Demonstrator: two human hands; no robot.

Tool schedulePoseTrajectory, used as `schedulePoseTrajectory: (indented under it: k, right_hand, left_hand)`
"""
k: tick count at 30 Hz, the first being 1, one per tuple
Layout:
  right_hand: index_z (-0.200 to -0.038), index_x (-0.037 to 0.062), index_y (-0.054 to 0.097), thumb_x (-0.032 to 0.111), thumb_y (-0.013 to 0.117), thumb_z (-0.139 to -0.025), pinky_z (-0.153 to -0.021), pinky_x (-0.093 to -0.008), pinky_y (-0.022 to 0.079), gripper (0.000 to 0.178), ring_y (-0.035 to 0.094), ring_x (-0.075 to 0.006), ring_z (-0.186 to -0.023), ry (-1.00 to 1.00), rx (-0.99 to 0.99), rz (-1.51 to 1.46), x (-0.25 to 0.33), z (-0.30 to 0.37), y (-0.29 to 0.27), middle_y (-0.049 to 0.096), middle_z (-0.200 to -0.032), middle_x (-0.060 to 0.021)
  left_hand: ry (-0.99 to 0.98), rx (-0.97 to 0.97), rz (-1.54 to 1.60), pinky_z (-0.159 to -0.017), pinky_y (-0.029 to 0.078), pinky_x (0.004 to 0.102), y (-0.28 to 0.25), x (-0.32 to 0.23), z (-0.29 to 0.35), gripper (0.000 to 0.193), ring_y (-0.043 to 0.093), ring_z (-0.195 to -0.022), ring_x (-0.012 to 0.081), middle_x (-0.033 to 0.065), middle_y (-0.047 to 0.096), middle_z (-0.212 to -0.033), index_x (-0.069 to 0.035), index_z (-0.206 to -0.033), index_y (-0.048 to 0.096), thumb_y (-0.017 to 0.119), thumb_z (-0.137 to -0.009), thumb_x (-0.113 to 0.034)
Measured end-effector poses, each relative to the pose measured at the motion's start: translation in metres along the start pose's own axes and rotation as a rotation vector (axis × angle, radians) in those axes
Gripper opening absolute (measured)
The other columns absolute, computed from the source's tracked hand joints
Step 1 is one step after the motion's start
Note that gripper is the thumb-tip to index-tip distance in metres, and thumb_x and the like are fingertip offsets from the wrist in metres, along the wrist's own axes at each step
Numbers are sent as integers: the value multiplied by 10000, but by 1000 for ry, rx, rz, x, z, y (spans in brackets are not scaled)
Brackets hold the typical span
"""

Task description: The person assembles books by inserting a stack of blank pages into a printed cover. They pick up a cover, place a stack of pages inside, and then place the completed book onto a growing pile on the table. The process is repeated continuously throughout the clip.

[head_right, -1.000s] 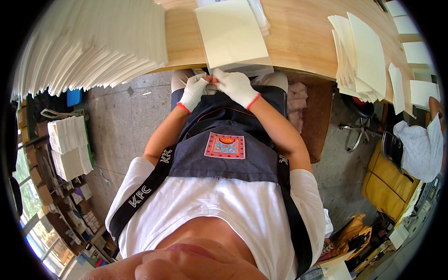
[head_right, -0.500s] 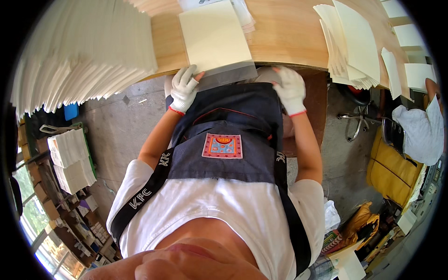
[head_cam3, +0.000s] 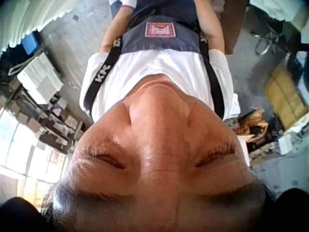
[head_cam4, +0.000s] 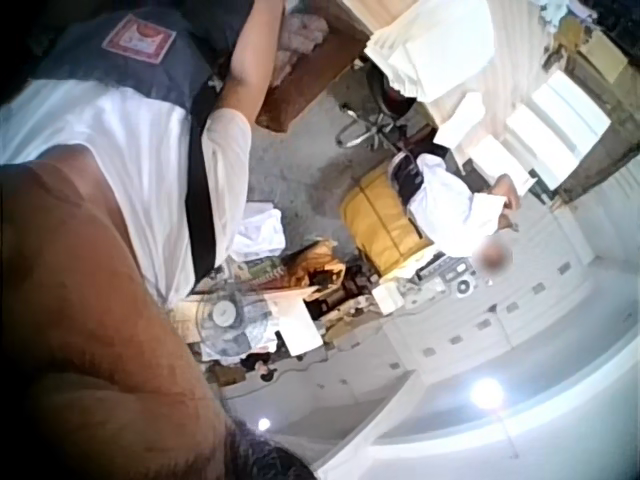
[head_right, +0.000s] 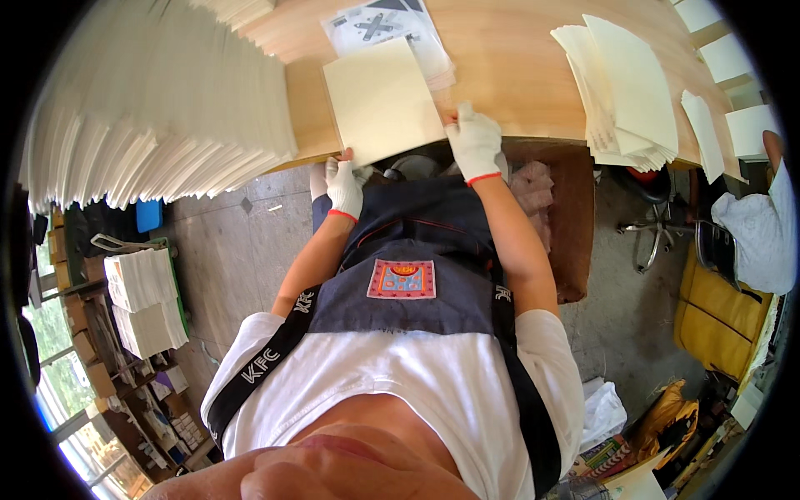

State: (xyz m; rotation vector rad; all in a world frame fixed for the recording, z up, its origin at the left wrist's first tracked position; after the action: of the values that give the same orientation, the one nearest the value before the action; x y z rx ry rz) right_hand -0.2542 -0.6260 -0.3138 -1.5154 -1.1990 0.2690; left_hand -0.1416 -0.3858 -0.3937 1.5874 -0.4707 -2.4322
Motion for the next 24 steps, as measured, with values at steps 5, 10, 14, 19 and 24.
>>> schedulePoseTrajectory:
  k: [5,10,14,19,24]
  right_hand:
    - [-857,78,574,415,527,-852,-532,-349,434,341,571,-258,-567,356,413,-392,-23,13,8,615,-639,-91]
    - [-1024,97,564,369,519,-895,-382,-192,337,304,503,-33,-561,576,582,-1638,38,2,24,606,-764,30]
    - [-1190,54,477,318,491,-917,-752,-273,476,381,558,-121,-905,222,479,-1850,112,-70,-90,580,-1054,-26]
    - [-1073,45,490,264,545,-881,-650,-261,418,297,502,-140,-787,-312,499,-1805,295,-171,-234,528,-938,-43]
    - [-837,84,552,256,489,-910,-382,-173,330,197,411,-58,-457,-436,527,-1521,445,-227,-300,477,-607,29]
  left_hand:
    - [47,211,-211,-523,488,256,31,-62,6,189,524,-553,111,10,470,-690,-53,-858,464,571,-876,-209]
    - [744,662,-815,-524,433,223,112,-219,91,174,483,-620,78,11,455,-660,-33,-805,488,610,-842,-151]
    - [865,652,-902,-540,416,299,123,-347,171,249,512,-581,177,100,505,-702,-21,-819,544,688,-754,-214]
    - [1726,188,-748,-636,433,251,81,-517,221,344,558,-811,126,60,594,-922,-41,-1122,534,543,-852,-253]
    - [1580,165,-668,-765,457,291,62,-639,185,375,547,-932,175,95,582,-1018,-5,-1145,534,499,-888,-277]
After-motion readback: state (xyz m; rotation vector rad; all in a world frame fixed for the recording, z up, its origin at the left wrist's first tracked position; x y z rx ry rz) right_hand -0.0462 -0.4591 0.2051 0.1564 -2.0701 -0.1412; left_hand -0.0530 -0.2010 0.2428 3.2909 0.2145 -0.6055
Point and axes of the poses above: each hand's wrist, its own z-axis away from the middle knuckle, its own y-axis out of the palm, x = y × z, the point moved 6 cm from there along -z, towards the middle knuckle
